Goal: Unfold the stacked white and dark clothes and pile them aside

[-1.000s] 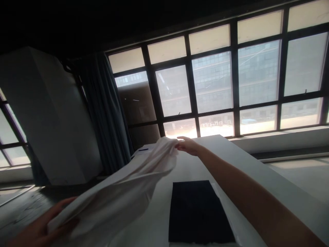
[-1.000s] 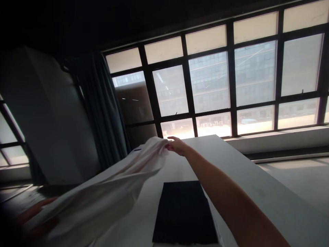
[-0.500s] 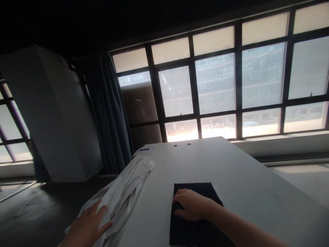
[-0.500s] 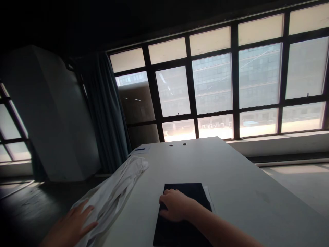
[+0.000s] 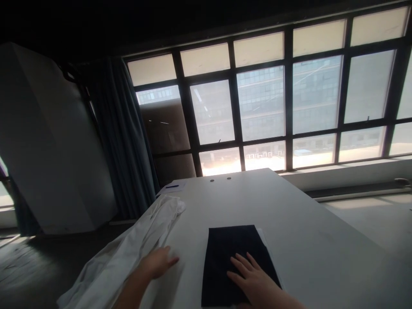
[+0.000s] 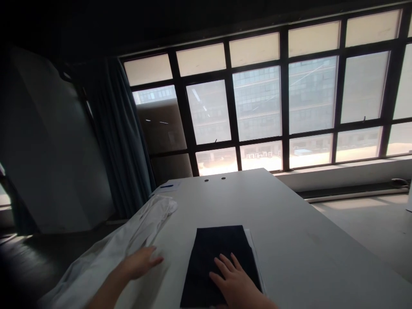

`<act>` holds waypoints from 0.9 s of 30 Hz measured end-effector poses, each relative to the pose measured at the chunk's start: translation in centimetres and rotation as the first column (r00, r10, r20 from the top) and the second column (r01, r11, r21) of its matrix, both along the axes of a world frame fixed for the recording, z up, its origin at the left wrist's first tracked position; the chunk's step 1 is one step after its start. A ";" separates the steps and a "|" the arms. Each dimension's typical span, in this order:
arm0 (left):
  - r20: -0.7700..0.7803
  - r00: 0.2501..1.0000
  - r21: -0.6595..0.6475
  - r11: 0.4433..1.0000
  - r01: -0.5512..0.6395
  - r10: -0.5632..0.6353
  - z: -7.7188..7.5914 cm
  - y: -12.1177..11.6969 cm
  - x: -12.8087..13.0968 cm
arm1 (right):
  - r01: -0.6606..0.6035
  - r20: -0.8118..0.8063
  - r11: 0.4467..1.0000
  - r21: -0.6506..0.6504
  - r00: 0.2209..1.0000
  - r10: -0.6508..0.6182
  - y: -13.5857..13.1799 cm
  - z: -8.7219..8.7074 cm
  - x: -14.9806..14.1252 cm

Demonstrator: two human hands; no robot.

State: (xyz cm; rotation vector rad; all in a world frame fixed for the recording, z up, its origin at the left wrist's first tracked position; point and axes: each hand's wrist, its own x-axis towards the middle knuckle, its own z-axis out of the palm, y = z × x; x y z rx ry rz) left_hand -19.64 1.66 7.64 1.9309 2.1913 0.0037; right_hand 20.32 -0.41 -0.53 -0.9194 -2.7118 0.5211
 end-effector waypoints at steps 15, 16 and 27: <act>0.402 0.830 0.127 0.921 0.368 -0.387 8.9 -1.0 19.4 | 0.174 -0.179 0.977 -0.122 0.965 -0.194 -0.7 0.9 -1.2; 0.401 0.828 0.125 0.919 0.375 -0.392 8.8 -1.0 19.2 | 0.201 -0.254 0.965 -0.167 0.937 -0.239 -0.6 1.5 -1.2; 0.524 0.667 0.234 0.842 0.485 -0.530 8.1 0.0 15.9 | 0.021 -0.734 0.806 -0.592 0.400 -0.549 -0.7 14.5 5.1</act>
